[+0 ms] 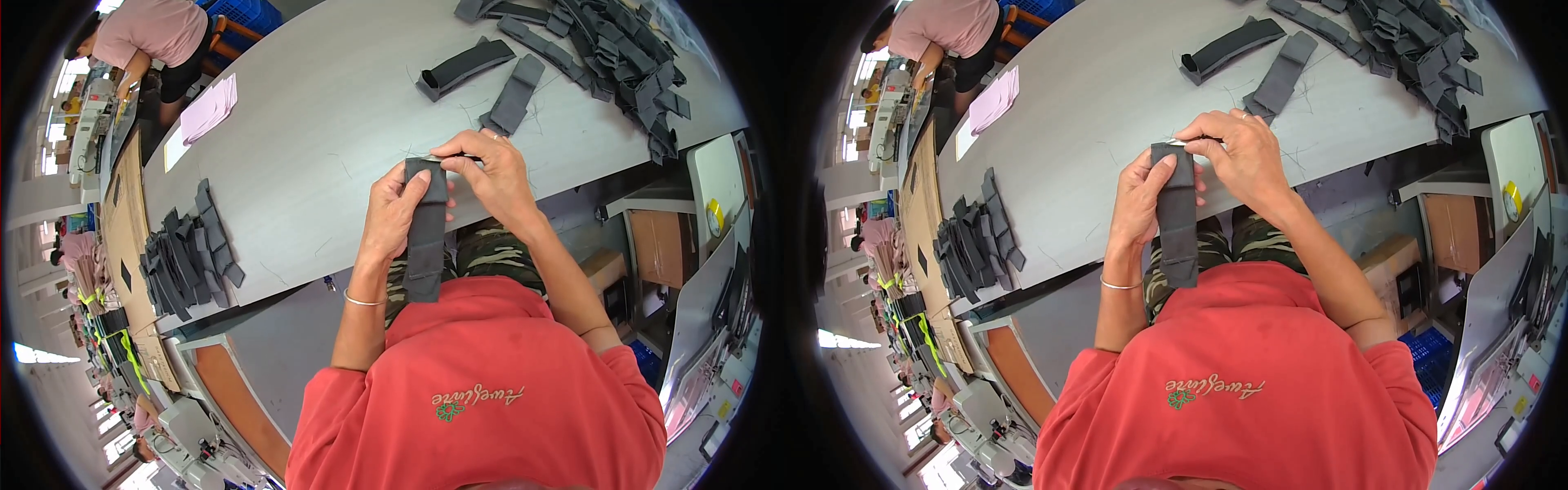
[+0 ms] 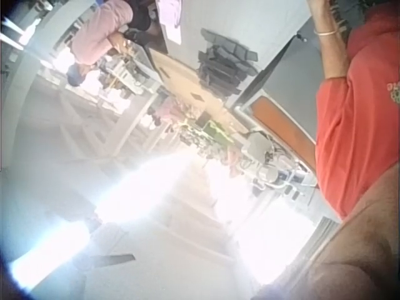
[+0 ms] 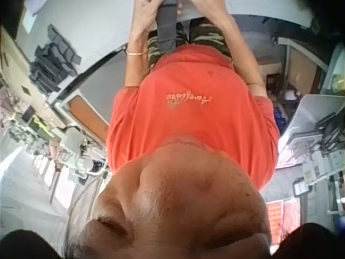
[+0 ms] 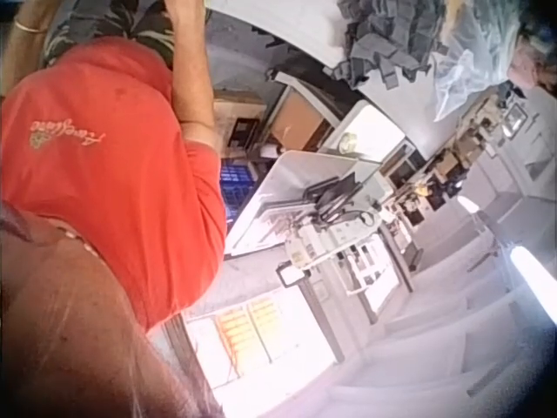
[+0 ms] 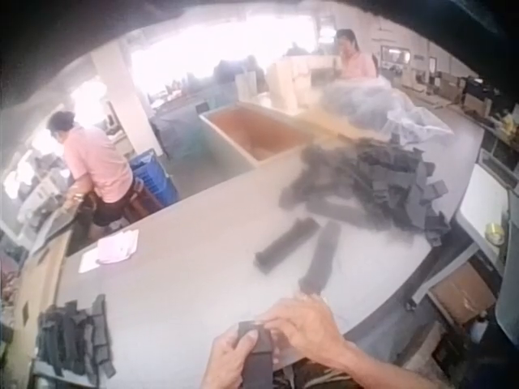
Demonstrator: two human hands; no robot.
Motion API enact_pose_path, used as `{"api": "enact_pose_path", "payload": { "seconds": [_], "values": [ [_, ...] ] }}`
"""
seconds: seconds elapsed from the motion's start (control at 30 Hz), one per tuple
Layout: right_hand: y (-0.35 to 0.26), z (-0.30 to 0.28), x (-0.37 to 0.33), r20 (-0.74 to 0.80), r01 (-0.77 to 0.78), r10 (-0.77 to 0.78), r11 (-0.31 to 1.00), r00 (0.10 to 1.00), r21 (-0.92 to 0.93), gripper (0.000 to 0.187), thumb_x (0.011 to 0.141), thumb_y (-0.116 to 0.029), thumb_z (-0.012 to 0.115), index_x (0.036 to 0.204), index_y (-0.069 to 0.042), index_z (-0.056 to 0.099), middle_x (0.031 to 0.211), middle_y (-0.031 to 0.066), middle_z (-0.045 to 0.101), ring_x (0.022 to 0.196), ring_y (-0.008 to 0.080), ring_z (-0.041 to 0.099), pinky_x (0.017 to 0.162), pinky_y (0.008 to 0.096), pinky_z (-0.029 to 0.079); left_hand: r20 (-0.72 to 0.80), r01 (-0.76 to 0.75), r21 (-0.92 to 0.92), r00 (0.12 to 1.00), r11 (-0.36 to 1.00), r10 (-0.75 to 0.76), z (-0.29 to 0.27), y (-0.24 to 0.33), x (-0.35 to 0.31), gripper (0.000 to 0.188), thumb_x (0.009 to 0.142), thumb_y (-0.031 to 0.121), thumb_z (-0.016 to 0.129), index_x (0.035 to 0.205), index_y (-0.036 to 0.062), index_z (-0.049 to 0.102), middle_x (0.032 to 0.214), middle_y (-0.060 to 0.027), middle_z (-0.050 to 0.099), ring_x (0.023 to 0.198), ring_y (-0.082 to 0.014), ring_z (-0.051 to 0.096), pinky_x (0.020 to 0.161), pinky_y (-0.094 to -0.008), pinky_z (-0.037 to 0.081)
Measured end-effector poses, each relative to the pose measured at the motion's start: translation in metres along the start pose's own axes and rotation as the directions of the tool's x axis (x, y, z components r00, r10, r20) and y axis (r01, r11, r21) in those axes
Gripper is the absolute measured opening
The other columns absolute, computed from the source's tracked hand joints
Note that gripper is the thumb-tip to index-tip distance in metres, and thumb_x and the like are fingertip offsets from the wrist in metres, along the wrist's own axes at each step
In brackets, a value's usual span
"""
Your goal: Trim excess threads and material from fabric straps using nippers at a manufacturing workbench.
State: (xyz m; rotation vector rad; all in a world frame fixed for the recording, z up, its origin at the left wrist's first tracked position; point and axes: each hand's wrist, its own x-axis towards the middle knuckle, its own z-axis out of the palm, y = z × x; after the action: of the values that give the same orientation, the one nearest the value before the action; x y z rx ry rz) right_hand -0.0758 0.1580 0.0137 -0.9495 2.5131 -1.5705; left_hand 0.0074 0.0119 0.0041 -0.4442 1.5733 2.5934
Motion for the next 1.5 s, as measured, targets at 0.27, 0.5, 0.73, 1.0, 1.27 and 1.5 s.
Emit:
{"api": "enact_pose_path", "payload": {
  "seconds": [0.27,0.5,0.73,1.0,1.27,1.5],
  "values": [
    [-0.009,-0.01,-0.002,0.044,-0.021,0.019,0.999,0.999,0.041,0.016,0.078,-0.012,0.065,0.094,-0.013,0.069,0.089,0.0013,0.065,0.079,0.02,0.055,0.078,0.0337,0.04,-0.046,-0.05,-0.127,0.998,0.991,0.045,0.005,0.009,0.001,0.031,0.097,0.01,0.043,0.127,0.0031,0.041,0.1,-0.0176,0.063,0.081,-0.0241,0.066,0.068,-0.039,0.06],
    [0.002,-0.002,0.004,0.144,-0.054,0.047,0.997,0.989,0.049,0.02,0.072,-0.003,0.061,0.09,-0.007,0.067,0.078,0.0054,0.062,0.063,0.0204,0.06,0.058,0.0348,0.045,0.023,0.003,-0.332,1.0,0.943,0.005,0.009,0.0,-0.001,0.029,0.099,0.016,0.043,0.123,-0.0005,0.045,0.1,-0.0171,0.063,0.091,-0.0271,0.065,0.072,-0.0425,0.06],
    [0.001,0.003,0.003,-0.023,-0.054,0.056,0.996,0.998,0.074,0.014,0.077,-0.006,0.061,0.09,-0.006,0.067,0.079,0.0047,0.064,0.068,0.02,0.061,0.062,0.0338,0.045,-0.144,0.003,-0.208,0.989,0.978,-0.033,0.007,-0.019,0.005,0.025,0.099,0.023,0.048,0.105,-0.0011,0.05,0.081,-0.0142,0.065,0.072,-0.0242,0.066,0.068,-0.0382,0.058],
    [0.011,-0.009,-0.035,0.088,0.176,-0.16,0.958,0.983,-0.225,0.019,0.075,-0.018,0.071,0.094,-0.017,0.069,0.076,-0.001,0.058,0.07,0.0199,0.052,0.062,0.0337,0.034,-0.241,0.02,-0.351,0.964,0.936,-0.111,-0.007,-0.02,0.006,0.027,0.098,0.024,0.05,0.095,-0.0021,0.054,0.089,-0.0176,0.064,0.08,-0.0254,0.065,0.071,-0.0384,0.057],
    [0.02,0.0,-0.033,-0.072,0.113,-0.129,0.976,0.989,-0.187,0.007,0.076,-0.016,0.07,0.083,-0.016,0.069,0.069,-0.0012,0.055,0.065,0.02,0.049,0.058,0.0337,0.034,-0.102,0.168,-0.508,0.962,0.845,-0.252,-0.01,-0.021,0.006,0.027,0.098,0.024,0.046,0.099,-0.0019,0.054,0.093,-0.018,0.063,0.084,-0.0286,0.064,0.076,-0.0437,0.056],
    [0.013,-0.006,-0.041,0.028,0.165,-0.163,0.965,0.986,-0.203,0.012,0.077,-0.015,0.07,0.089,-0.016,0.068,0.074,-0.0011,0.058,0.067,0.02,0.051,0.061,0.0329,0.036,-0.139,0.109,-0.546,0.966,0.831,-0.219,-0.013,-0.019,0.006,0.029,0.098,0.026,0.045,0.1,-0.0016,0.054,0.093,-0.0183,0.063,0.088,-0.0286,0.063,0.079,-0.0449,0.054]
  ]
}}
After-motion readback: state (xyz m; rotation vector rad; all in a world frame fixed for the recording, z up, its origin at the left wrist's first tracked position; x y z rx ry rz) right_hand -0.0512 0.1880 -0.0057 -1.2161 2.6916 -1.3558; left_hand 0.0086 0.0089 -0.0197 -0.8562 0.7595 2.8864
